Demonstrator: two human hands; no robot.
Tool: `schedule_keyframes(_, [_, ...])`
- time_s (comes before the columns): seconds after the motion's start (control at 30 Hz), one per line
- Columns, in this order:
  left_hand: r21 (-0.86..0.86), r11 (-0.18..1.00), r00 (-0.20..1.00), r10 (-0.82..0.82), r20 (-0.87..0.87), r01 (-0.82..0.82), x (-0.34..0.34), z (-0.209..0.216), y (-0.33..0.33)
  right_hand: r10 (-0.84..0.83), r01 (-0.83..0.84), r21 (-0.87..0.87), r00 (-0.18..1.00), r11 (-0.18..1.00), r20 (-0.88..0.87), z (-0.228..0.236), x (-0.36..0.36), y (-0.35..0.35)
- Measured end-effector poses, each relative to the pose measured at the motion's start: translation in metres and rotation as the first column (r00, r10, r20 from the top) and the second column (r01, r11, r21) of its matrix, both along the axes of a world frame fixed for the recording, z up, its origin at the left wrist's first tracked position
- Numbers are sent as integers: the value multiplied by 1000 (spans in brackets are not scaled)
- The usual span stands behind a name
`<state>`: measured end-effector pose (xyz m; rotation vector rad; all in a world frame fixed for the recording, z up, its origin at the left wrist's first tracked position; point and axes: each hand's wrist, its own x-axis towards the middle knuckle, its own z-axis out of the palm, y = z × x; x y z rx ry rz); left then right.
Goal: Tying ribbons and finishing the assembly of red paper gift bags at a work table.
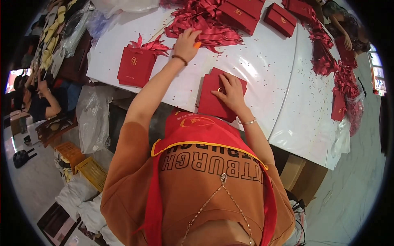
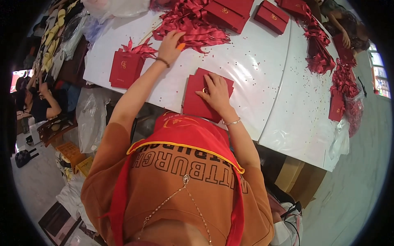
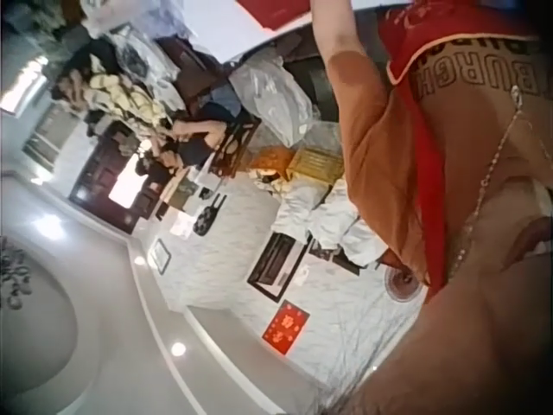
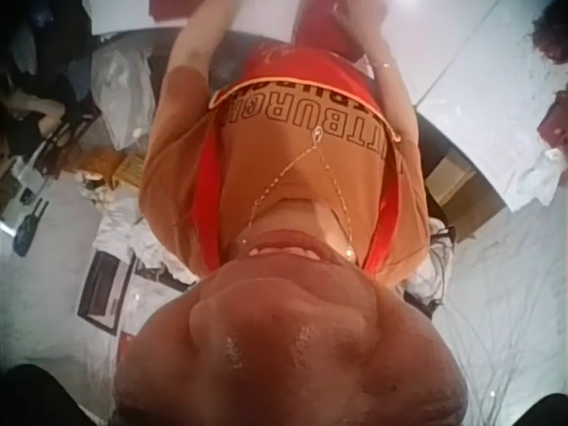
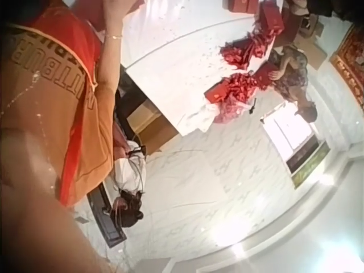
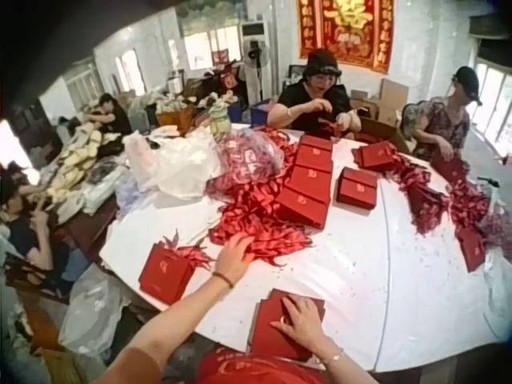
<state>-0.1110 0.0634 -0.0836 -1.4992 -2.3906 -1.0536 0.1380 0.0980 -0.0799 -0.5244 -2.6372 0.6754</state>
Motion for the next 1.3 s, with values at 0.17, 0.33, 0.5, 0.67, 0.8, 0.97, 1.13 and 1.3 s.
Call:
schedule_keyframes(0.17, [-389,920,999,29,-32,-39,-1,-2,36,-16,16,-35,1000,999,-18,-3,2,0])
schedule_keyframes(0.33, [-276,960,997,-24,71,43,12,-6,-14,-12,12,-59,1000,998,-1,3,6,1])
schedule_keyframes(0.5, [-341,934,979,-40,202,109,34,-5,-93,-17,16,-54,1000,998,-25,6,11,4])
schedule_keyframes(0.67, [-411,911,997,1,79,32,52,11,-101,1,0,-36,999,999,32,11,15,4])
schedule_keyframes(0.8, [-558,827,997,73,-15,-69,52,10,-50,9,-11,63,999,998,42,18,11,-1])
schedule_keyframes(0.97, [-486,874,984,75,163,14,33,-30,-36,-11,9,24,998,1000,60,17,12,-1])
schedule_keyframes(1.13, [-156,988,466,131,875,15,3,-32,-35,-12,5,157,999,988,41,33,10,-3])
schedule_keyframes(1.3, [-508,860,976,71,206,45,31,-26,-41,-27,10,137,991,990,128,37,3,-6])
